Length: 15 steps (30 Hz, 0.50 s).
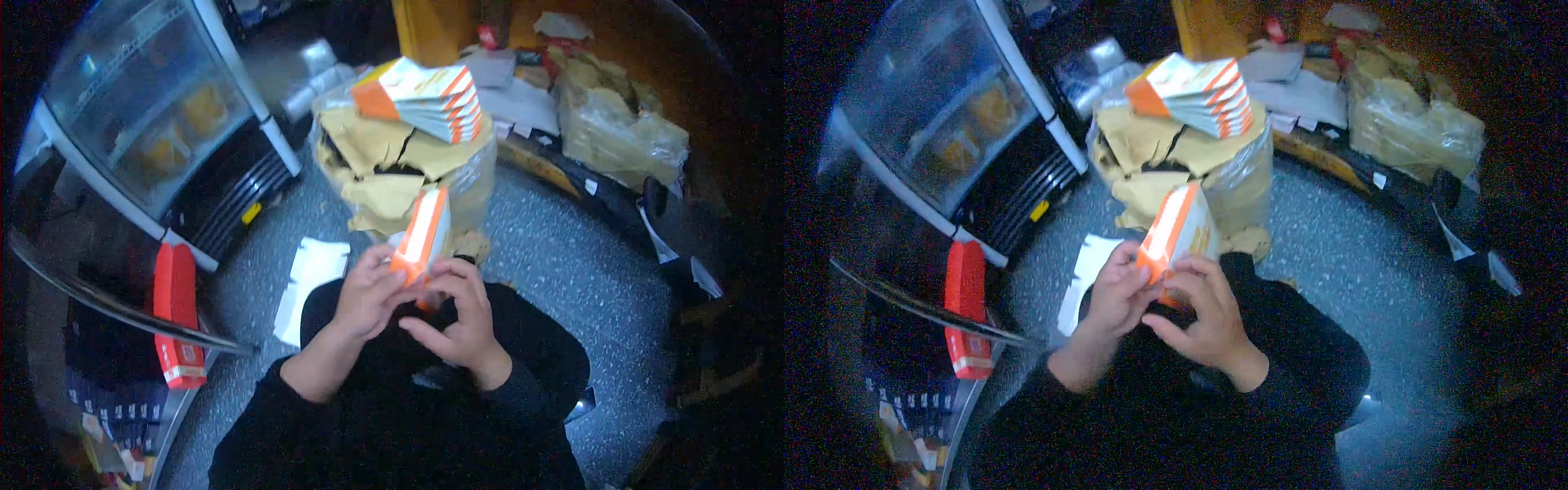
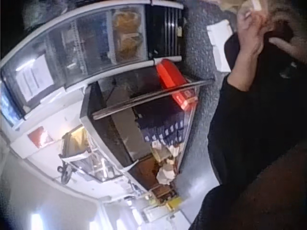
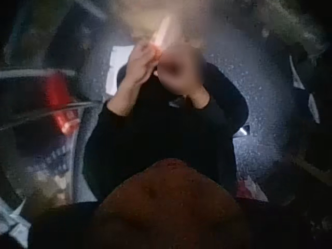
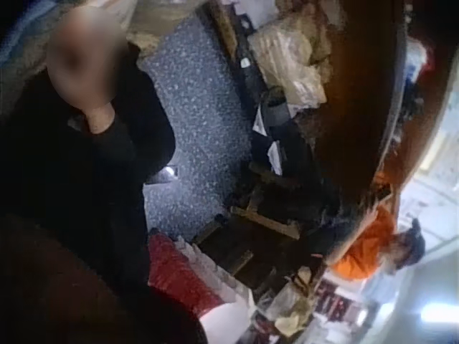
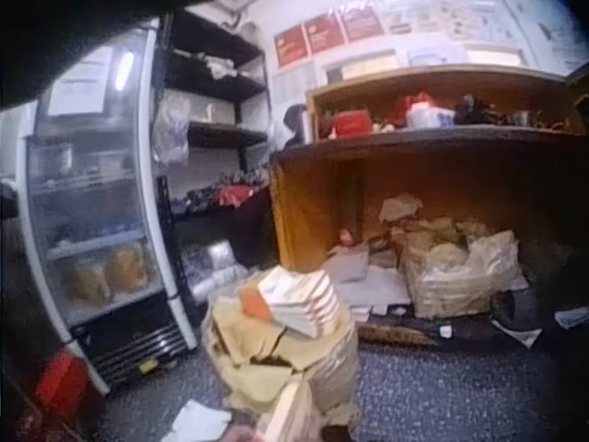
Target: The person sits on the floor and assembles small rectangular boxes from flat white cardboard sheets. They fold the sheets into box shapes, insert small orange and green items inside, and close the flaps. The person stacks the completed boxes on a nearby pile.
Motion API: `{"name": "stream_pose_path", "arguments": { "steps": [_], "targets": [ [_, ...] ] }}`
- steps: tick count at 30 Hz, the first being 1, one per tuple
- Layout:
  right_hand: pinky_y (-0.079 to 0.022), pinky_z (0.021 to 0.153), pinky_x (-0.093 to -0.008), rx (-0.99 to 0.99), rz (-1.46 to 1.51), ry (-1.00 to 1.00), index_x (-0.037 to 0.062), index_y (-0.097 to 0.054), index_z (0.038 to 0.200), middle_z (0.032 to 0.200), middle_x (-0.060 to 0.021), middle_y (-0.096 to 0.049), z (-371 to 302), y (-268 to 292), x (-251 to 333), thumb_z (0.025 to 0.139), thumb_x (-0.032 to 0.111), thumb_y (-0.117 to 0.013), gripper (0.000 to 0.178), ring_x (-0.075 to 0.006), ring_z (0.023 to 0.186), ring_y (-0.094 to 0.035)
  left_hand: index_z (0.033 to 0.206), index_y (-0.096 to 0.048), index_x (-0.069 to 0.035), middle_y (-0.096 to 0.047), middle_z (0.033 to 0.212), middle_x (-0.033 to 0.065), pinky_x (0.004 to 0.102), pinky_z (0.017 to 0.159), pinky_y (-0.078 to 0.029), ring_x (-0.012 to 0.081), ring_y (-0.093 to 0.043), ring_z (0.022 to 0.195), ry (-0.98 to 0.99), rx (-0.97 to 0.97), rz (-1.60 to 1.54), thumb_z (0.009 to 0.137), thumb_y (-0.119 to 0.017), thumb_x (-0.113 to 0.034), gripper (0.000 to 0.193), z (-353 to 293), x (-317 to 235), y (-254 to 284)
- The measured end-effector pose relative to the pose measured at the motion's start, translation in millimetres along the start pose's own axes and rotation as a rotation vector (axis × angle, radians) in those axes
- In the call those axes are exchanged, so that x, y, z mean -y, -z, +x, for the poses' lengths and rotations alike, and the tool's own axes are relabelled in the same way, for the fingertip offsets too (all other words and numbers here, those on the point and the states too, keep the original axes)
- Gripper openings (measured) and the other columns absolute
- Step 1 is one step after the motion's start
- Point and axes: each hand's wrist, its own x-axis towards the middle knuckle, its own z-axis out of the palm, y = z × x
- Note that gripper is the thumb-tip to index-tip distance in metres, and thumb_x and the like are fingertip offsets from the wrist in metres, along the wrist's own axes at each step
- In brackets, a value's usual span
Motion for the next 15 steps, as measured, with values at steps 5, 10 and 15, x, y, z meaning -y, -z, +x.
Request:
{"name": "stream_pose_path", "arguments": {
  "steps": [5, 10, 15],
  "targets": [
    [-0.047, 0.072, -0.0293, -0.350, 0.189, -0.051, 0.0018, -0.056, 0.078, 0.086, -0.0152, -0.061, -5, -9, -23, 0.067, 0.002, -0.067, 0.015, -0.0252, 0.079, -0.060, 0.099, -0.040, -0.006, -0.056, 0.099, 0.0171, 0.0391, 0.076, -0.051, 0.0257, -0.059, 0.086, -0.110, 0.078, -0.172, 0.083, -0.049, -0.001, 0.019, 1, 14, -17],
    [-0.046, 0.073, -0.0304, -0.288, 0.633, -0.179, -0.0010, -0.059, 0.078, 0.092, -0.0166, -0.060, -8, -1, -27, 0.072, -0.003, -0.063, 0.008, -0.0208, 0.084, -0.058, 0.091, -0.048, -0.002, -0.059, 0.094, 0.0137, 0.0301, 0.075, -0.048, 0.0182, -0.059, 0.084, -0.550, 0.013, 0.411, 0.082, -0.053, 0.001, 0.012, 1, 27, -11],
    [-0.045, 0.076, -0.0293, -0.224, 0.277, -0.001, -0.0005, -0.062, 0.080, 0.099, -0.0164, -0.058, -2, 5, -16, 0.074, 0.004, -0.062, 0.008, -0.0210, 0.088, -0.056, 0.084, -0.056, 0.001, -0.061, 0.087, 0.0110, 0.0263, 0.071, -0.047, 0.0155, -0.059, 0.082, -0.671, -0.021, 0.673, 0.078, -0.058, 0.001, 0.006, -3, 34, -5]
  ]
}}
